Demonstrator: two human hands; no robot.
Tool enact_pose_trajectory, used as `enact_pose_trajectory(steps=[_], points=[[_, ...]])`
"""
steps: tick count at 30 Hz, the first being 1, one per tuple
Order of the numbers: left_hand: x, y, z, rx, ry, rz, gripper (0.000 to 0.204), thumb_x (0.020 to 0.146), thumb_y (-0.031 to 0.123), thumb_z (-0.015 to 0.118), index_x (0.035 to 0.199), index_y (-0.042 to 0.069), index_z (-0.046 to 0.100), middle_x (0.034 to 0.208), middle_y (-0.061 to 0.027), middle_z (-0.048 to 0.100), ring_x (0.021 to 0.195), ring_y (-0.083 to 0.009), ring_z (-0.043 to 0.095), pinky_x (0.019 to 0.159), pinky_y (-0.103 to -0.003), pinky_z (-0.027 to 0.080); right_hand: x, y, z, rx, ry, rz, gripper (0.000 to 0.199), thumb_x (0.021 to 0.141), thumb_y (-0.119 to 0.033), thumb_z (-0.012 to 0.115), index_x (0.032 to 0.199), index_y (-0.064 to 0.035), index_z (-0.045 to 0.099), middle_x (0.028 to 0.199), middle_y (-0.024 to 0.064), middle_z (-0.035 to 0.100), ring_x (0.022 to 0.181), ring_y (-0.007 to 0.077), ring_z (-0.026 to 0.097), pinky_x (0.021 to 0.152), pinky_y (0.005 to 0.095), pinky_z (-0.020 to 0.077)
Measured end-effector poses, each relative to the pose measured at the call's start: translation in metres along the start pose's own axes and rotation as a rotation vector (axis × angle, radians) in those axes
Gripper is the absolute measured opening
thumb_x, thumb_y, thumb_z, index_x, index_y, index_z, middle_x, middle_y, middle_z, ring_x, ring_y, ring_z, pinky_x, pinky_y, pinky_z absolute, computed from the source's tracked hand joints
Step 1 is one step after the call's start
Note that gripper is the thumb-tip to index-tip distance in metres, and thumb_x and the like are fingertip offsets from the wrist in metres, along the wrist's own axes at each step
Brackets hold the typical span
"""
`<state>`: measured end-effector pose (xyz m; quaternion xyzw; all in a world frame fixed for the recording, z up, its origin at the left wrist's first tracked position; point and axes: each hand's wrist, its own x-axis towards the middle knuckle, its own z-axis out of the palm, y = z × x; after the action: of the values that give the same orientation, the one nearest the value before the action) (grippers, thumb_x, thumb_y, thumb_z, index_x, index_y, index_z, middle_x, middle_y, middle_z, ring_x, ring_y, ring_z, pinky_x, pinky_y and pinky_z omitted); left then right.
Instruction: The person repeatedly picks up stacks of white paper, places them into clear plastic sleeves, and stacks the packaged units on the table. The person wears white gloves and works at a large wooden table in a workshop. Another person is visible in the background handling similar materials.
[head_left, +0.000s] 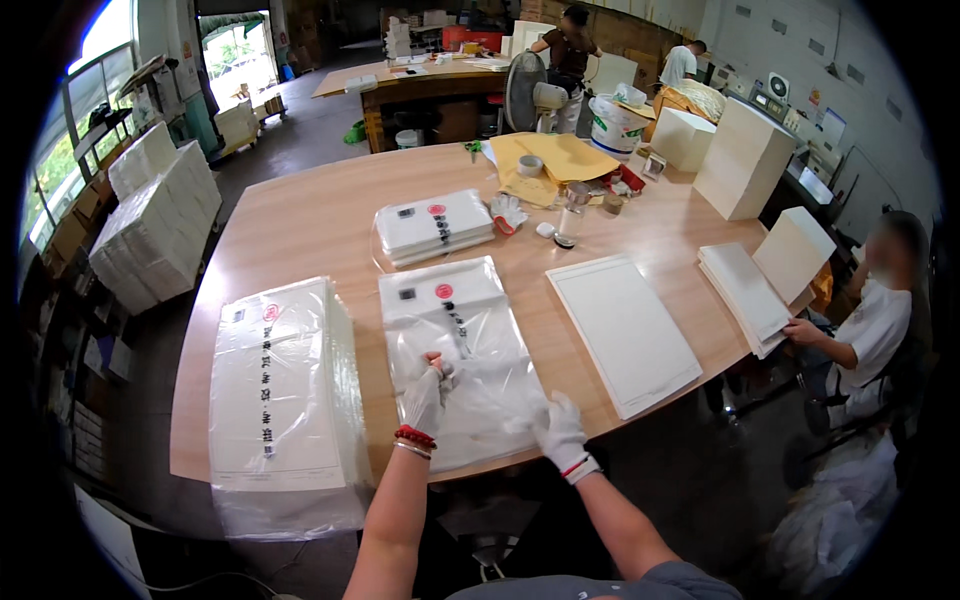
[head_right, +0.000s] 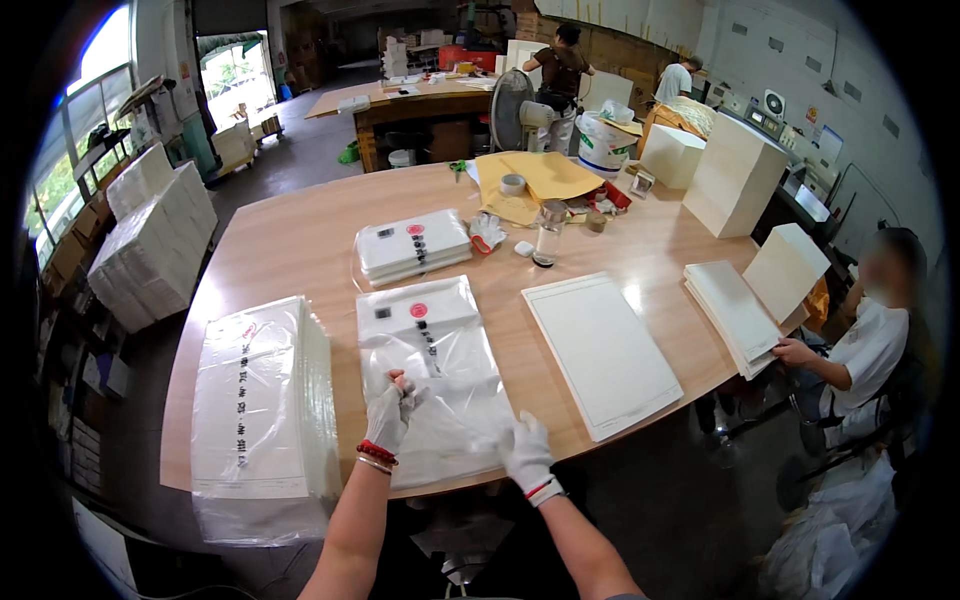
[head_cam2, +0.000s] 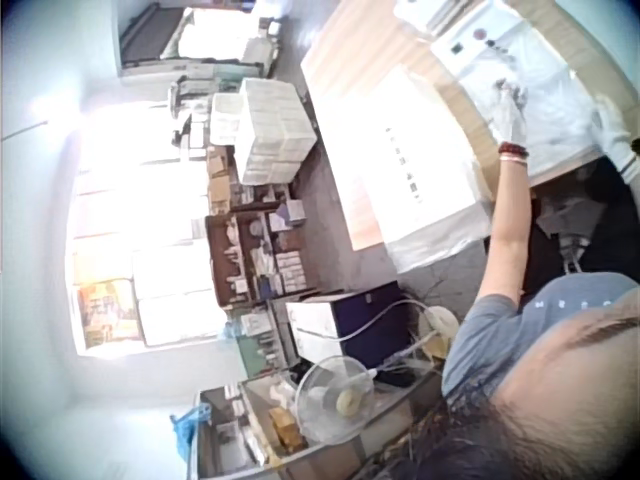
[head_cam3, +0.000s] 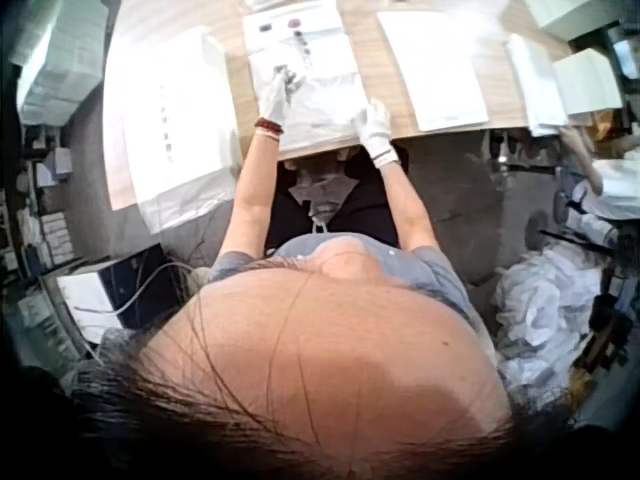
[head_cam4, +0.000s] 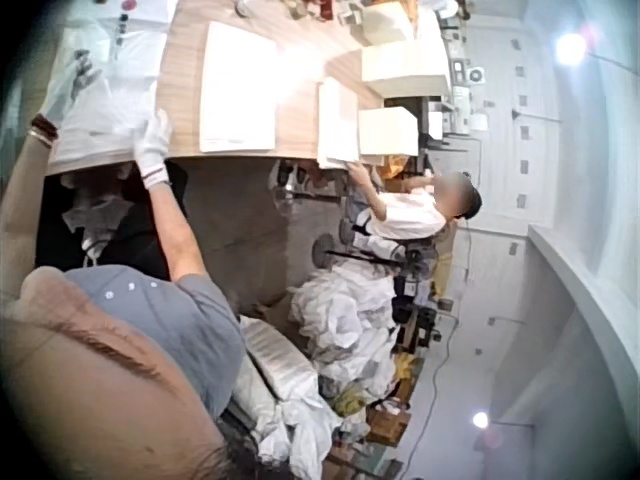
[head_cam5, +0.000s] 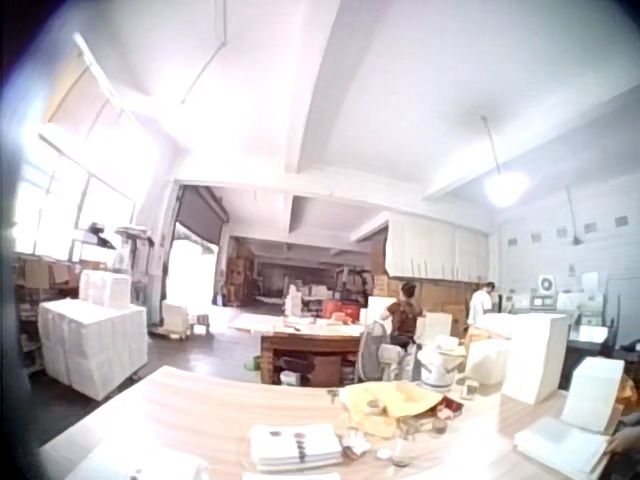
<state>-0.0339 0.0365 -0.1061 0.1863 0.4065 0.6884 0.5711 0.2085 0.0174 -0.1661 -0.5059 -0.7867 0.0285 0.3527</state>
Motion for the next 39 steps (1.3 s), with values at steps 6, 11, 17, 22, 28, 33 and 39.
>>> enact_pose_trajectory(steps=[6, 11, 17, 22, 28, 33, 39], points=[[-0.032, 0.03, 0.065, 0.734, -0.17, 0.052, 0.036, 0.088, 0.008, 0.05, 0.122, 0.001, 0.042, 0.083, -0.0048, 0.062, 0.072, -0.0051, 0.052, 0.062, -0.019, 0.042, 0.071, -0.102, 0.007, 0.477, 0.069, -0.113, 0.026, 0.075, -0.008, 0.064, 0.099, -0.0015, 0.055, 0.099, 0.0191, 0.057, 0.095, 0.0399, 0.054, 0.085, 0.0442, 0.0422], [-0.059, 0.054, 0.087, 0.869, -0.321, 0.244, 0.042, 0.082, 0.004, 0.059, 0.122, 0.001, 0.045, 0.095, -0.0092, 0.063, 0.078, -0.0143, 0.058, 0.07, -0.025, 0.046, 0.036, -0.044, 0.09, 0.042, -0.526, -0.128, 0.024, 0.081, -0.011, 0.058, 0.103, -0.003, 0.055, 0.093, 0.0158, 0.059, 0.092, 0.0351, 0.057, 0.079, 0.0407, 0.0457], [-0.091, 0.039, 0.06, 1.4, -0.294, 0.476, 0.057, 0.071, 0.011, 0.069, 0.123, 0.003, 0.046, 0.097, -0.0093, 0.061, 0.076, -0.0272, 0.06, 0.072, -0.035, 0.049, 0.0, -0.049, -0.085, 0.985, -0.595, 0.17, 0.03, 0.082, -0.017, 0.063, 0.107, -0.004, 0.055, 0.096, 0.0154, 0.06, 0.088, 0.0274, 0.059, 0.079, 0.0316, 0.0471], [-0.116, 0.04, 0.052, 1.674, -0.14, 0.998, 0.066, 0.059, 0.004, 0.075, 0.119, 0.002, 0.048, 0.098, -0.012, 0.059, 0.091, -0.031, 0.056, 0.08, -0.04, 0.045, -0.011, 0.084, -0.111, -0.166, -0.087, -0.034, 0.044, 0.075, -0.026, 0.067, 0.112, -0.0059, 0.053, 0.109, 0.0154, 0.055, 0.103, 0.0345, 0.051, 0.089, 0.0387, 0.0422], [-0.158, 0.05, 0.074, 1.517, -0.18, 1.214, 0.055, 0.058, 0.003, 0.075, 0.108, 0.005, 0.054, 0.109, -0.0133, 0.056, 0.098, -0.0345, 0.055, 0.083, -0.042, 0.045, -0.008, 0.171, -0.108, -0.135, -0.072, -0.064, 0.043, 0.076, -0.035, 0.066, 0.107, -0.0078, 0.054, 0.1, 0.0158, 0.06, 0.095, 0.0348, 0.056, 0.08, 0.0428, 0.0455], [-0.186, -0.015, 0.103, 1.383, -0.678, 0.484, 0.03, 0.075, 0.006, 0.067, 0.104, 0.005, 0.058, 0.093, -0.011, 0.061, 0.093, -0.0248, 0.059, 0.082, -0.033, 0.047, 0.012, 0.178, -0.112, -0.205, -0.015, 0.072, 0.019, 0.081, -0.031, 0.059, 0.086, -0.0126, 0.06, 0.074, 0.0127, 0.061, 0.069, 0.0343, 0.059, 0.061, 0.0444, 0.0472], [-0.153, -0.123, 0.109, -0.113, -0.471, -0.695, 0.038, 0.094, 0.024, 0.046, 0.123, 0.0, 0.042, 0.123, -0.013, 0.05, 0.105, -0.0218, 0.055, 0.093, -0.035, 0.045, -0.011, 0.073, -0.145, -0.325, -0.005, -0.281, 0.008, 0.08, -0.022, 0.055, 0.084, -0.018, 0.061, 0.063, 0.008, 0.054, 0.056, 0.0252, 0.056, 0.048, 0.0404, 0.0437]])
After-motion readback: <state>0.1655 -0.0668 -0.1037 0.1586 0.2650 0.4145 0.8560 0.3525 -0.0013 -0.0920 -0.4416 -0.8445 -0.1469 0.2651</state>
